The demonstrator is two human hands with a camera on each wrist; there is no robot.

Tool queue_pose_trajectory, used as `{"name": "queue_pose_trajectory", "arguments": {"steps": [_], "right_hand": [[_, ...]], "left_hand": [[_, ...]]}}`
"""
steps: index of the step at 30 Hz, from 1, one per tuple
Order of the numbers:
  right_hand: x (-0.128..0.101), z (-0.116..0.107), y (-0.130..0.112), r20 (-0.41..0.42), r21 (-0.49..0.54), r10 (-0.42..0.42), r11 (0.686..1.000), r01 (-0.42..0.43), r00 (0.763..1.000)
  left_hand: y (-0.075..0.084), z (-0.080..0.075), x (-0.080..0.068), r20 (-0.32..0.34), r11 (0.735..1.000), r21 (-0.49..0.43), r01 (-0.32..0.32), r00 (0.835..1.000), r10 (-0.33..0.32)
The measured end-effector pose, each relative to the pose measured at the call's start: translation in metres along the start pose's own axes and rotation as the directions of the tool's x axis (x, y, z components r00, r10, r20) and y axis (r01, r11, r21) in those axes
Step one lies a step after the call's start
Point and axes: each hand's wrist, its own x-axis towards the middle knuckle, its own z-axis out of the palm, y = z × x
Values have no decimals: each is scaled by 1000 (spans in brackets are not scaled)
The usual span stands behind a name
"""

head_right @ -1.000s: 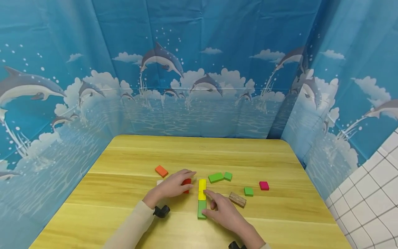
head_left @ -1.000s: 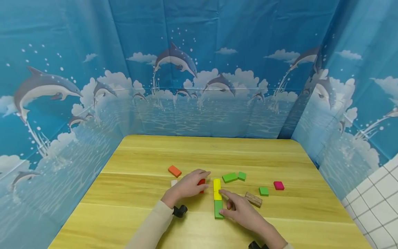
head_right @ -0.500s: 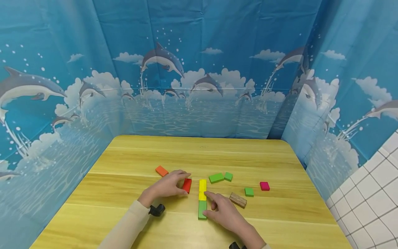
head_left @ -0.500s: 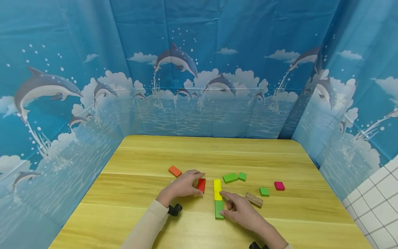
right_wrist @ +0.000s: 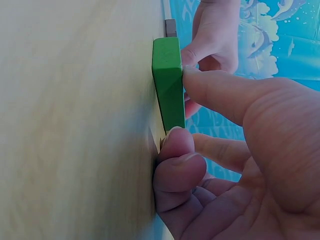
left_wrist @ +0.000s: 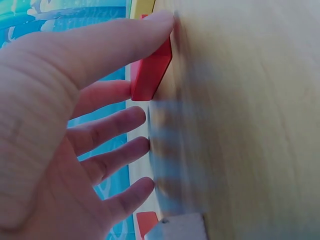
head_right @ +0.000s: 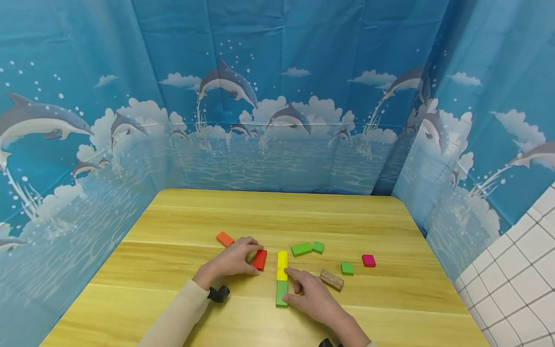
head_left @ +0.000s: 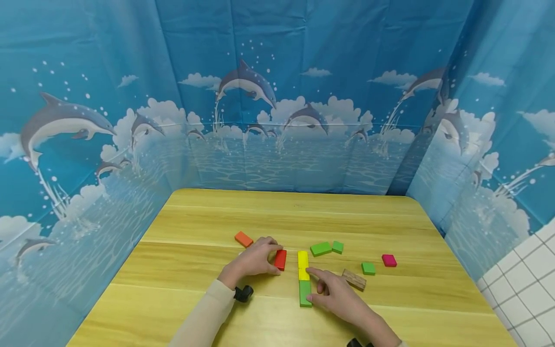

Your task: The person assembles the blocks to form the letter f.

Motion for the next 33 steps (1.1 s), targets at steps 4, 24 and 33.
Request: {"name": "queue_pose_trajectory", "arguments": {"steps": [4,24,33], "right_hand": [[0,0,0,3,3,10,1000,-10,1000],[0,1,-3,-7,-19,9,1000,-9,1000],[1,1,-2,-2,-15,15,1000,-15,1000]], "left_hand": [[-1,1,1,-14,1000,8,-10,1000,10],[-5,2,4,-36,1000,1,-11,999,11],[-5,0,6,-37,998,-64,8,999,-10]]}}
